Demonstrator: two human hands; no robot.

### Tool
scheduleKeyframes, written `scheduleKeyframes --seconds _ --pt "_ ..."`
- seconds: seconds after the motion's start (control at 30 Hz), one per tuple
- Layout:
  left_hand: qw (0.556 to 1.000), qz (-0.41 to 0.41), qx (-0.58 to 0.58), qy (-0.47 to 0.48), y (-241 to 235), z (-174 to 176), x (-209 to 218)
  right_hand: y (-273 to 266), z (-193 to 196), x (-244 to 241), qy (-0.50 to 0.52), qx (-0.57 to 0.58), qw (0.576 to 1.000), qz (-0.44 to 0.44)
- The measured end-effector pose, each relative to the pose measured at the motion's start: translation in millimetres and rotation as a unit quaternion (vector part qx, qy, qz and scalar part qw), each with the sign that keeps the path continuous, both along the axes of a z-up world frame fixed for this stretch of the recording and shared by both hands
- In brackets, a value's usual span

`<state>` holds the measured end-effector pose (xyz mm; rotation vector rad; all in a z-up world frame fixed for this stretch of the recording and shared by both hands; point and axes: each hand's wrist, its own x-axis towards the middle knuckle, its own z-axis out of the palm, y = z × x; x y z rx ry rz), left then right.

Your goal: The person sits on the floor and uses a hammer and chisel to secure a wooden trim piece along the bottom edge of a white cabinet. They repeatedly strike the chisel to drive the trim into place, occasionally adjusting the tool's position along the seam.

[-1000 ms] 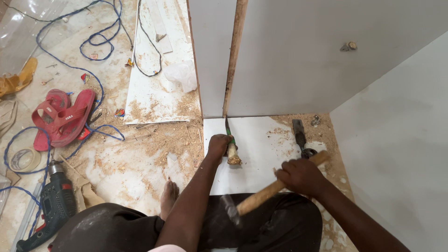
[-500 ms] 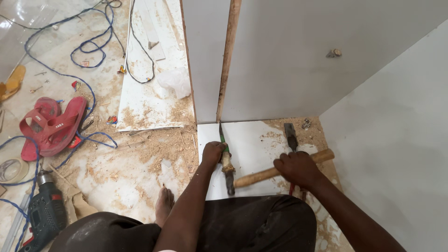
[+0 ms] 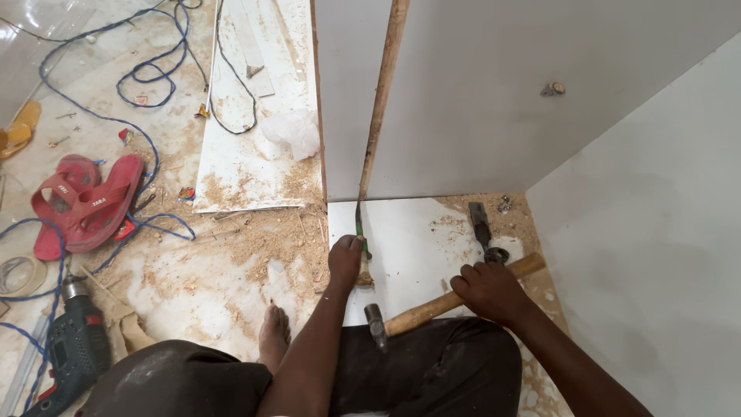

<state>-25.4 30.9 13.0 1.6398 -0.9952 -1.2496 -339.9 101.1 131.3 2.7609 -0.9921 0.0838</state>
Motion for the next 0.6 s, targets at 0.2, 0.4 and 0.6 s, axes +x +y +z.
scheduleKeyframes --seconds 0.2,0.4,0.6 --pt "0.988 -0.033 0.025 0.149 -6 6 4 5 15 6 0.003 0.013 0.998 -0.056" --pt "0.982 -0.031 0.023 0.185 -19 12 -3 7 24 5 -0.005 0.011 0.998 -0.061" --pt "0.984 -0.034 0.072 0.157 -38 17 -4 5 38 11 -0.004 -0.012 0.998 -0.059"
